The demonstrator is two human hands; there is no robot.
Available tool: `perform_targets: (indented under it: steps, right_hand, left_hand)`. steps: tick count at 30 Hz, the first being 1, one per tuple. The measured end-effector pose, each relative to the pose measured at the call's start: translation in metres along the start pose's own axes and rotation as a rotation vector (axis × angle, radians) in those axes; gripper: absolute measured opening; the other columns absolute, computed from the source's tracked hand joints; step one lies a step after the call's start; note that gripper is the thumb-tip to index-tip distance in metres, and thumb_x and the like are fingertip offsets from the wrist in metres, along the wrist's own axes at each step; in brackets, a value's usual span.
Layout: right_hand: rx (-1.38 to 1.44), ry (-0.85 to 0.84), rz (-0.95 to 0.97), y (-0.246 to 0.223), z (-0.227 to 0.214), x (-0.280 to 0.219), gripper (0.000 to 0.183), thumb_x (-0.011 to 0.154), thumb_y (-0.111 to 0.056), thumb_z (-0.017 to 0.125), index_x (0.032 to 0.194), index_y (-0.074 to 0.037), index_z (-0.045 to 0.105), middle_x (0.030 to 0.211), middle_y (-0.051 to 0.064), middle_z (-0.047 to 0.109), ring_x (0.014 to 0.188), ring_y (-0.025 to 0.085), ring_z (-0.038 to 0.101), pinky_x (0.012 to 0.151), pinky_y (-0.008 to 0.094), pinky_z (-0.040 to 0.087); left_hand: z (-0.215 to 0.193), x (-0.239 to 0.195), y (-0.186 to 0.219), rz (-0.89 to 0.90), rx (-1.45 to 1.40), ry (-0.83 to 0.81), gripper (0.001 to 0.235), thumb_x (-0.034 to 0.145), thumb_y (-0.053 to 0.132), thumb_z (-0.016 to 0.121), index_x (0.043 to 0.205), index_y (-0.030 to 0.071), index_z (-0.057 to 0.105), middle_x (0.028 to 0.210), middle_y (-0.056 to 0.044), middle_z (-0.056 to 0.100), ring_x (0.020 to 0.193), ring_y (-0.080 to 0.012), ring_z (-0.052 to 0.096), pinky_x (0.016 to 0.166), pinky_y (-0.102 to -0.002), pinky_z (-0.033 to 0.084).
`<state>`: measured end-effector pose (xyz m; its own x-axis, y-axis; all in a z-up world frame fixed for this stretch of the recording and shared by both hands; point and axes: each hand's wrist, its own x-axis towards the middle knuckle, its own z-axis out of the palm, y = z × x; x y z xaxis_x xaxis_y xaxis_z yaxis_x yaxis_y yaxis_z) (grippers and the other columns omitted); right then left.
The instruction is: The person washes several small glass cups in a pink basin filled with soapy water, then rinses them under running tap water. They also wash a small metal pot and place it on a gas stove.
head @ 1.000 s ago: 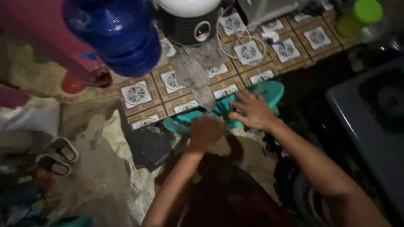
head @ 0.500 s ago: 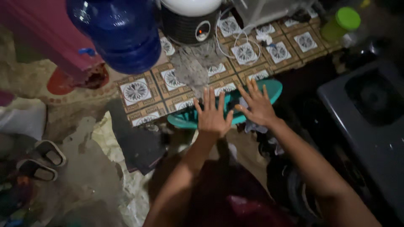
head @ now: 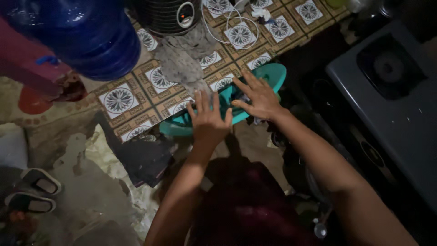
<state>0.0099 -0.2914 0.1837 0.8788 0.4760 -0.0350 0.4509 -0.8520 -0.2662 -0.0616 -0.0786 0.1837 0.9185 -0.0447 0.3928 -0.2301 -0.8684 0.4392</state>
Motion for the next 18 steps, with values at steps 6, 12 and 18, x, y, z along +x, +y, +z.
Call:
perform_targets:
  steps: [6,12,18]
  right_hand:
    - [-0.017,-0.008,0.026,-0.004,-0.003,0.001,0.078,0.096,-0.069,0.050,0.160,-0.026,0.037,0.170,0.015,0.020,0.153,0.037,0.025,0.119,0.059,0.023]
    - [0.025,0.199,-0.143,0.018,0.003,0.003,0.072,0.093,-0.061,0.062,0.152,-0.020,0.051,0.166,0.022,0.035,0.149,0.041,0.040,0.117,0.056,0.034]
    - [-0.085,0.183,-0.238,0.070,0.020,0.016,0.073,0.098,-0.048,0.066,0.156,-0.007,0.051,0.159,0.024,0.047,0.149,0.046,0.045,0.121,0.053,0.037]
  left_hand:
    - [0.007,-0.003,-0.005,0.005,0.002,0.014,0.063,0.091,0.045,0.065,0.136,0.002,0.064,0.144,-0.032,0.054,0.142,-0.0489,0.044,0.114,-0.068,0.028]
    - [0.033,0.001,-0.001,-0.022,-0.012,-0.016,0.066,0.091,0.050,0.063,0.136,0.001,0.062,0.144,-0.035,0.053,0.139,-0.0503,0.044,0.116,-0.072,0.024]
    - [0.057,-0.004,0.016,-0.038,0.125,0.088,0.064,0.104,0.050,0.052,0.156,0.013,0.051,0.163,-0.016,0.049,0.154,-0.0310,0.041,0.126,-0.058,0.029]
